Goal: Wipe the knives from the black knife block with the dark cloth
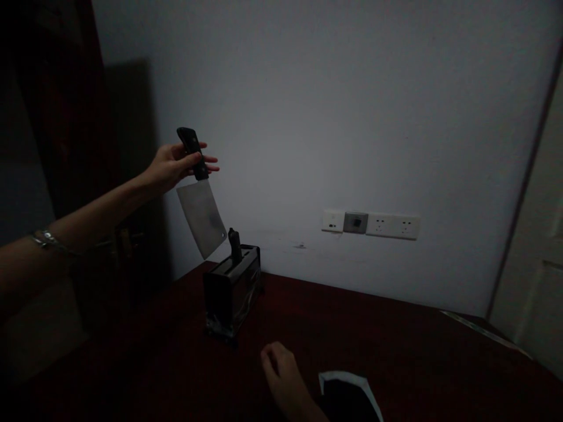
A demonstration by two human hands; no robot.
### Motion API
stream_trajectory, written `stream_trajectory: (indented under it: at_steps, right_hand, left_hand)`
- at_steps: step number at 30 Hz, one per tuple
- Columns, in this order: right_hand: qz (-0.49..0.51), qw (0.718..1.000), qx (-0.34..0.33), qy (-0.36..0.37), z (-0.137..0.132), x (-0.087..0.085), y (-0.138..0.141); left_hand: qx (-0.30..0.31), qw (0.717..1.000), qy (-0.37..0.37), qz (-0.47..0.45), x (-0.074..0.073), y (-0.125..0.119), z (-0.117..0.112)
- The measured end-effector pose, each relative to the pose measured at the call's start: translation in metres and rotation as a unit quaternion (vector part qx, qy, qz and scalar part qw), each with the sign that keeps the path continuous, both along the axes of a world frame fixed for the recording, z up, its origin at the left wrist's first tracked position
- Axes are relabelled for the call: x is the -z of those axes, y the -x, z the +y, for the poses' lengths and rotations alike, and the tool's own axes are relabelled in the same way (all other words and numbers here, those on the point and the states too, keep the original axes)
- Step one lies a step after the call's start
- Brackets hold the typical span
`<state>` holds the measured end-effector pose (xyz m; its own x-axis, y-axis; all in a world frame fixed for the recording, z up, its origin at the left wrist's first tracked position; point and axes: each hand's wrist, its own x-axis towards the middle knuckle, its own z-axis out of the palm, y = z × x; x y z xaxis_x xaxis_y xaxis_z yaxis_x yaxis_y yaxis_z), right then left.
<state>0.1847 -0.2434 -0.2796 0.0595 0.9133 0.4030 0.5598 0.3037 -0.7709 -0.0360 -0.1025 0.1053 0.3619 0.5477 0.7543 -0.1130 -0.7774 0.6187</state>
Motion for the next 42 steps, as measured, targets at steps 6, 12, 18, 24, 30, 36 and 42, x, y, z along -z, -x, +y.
stream_trajectory:
  at_steps: [6, 12, 18, 24, 30, 36, 42]
  right_hand:
    - [-0.096, 0.995, -0.019, 0.009, 0.012, 0.051, -0.001]
    - [-0.182, 0.982, -0.051, 0.011, 0.016, 0.058, -0.003]
    - [-0.167, 0.984, -0.060, -0.029, 0.022, 0.068, -0.005]
    - [-0.156, 0.986, -0.061, -0.019, 0.024, 0.072, -0.007]
    - [-0.178, 0.982, -0.067, 0.006, 0.022, 0.070, -0.006]
    - [-0.181, 0.981, -0.065, 0.003, 0.022, 0.069, -0.006]
    - [-0.194, 0.978, -0.077, 0.015, 0.022, 0.066, -0.006]
  left_hand:
    - [-0.003, 1.000, 0.018, 0.025, 0.014, 0.008, 0.040]
    - [0.001, 0.999, 0.038, 0.036, 0.036, 0.005, 0.067]
    - [0.006, 0.997, 0.068, 0.044, 0.048, -0.002, 0.083]
    - [0.008, 0.995, 0.074, 0.064, 0.054, -0.006, 0.095]
    - [0.002, 0.994, 0.077, 0.071, 0.060, -0.009, 0.101]
    - [-0.005, 0.993, 0.091, 0.072, 0.063, -0.011, 0.102]
    - [-0.010, 0.993, 0.087, 0.079, 0.066, -0.011, 0.104]
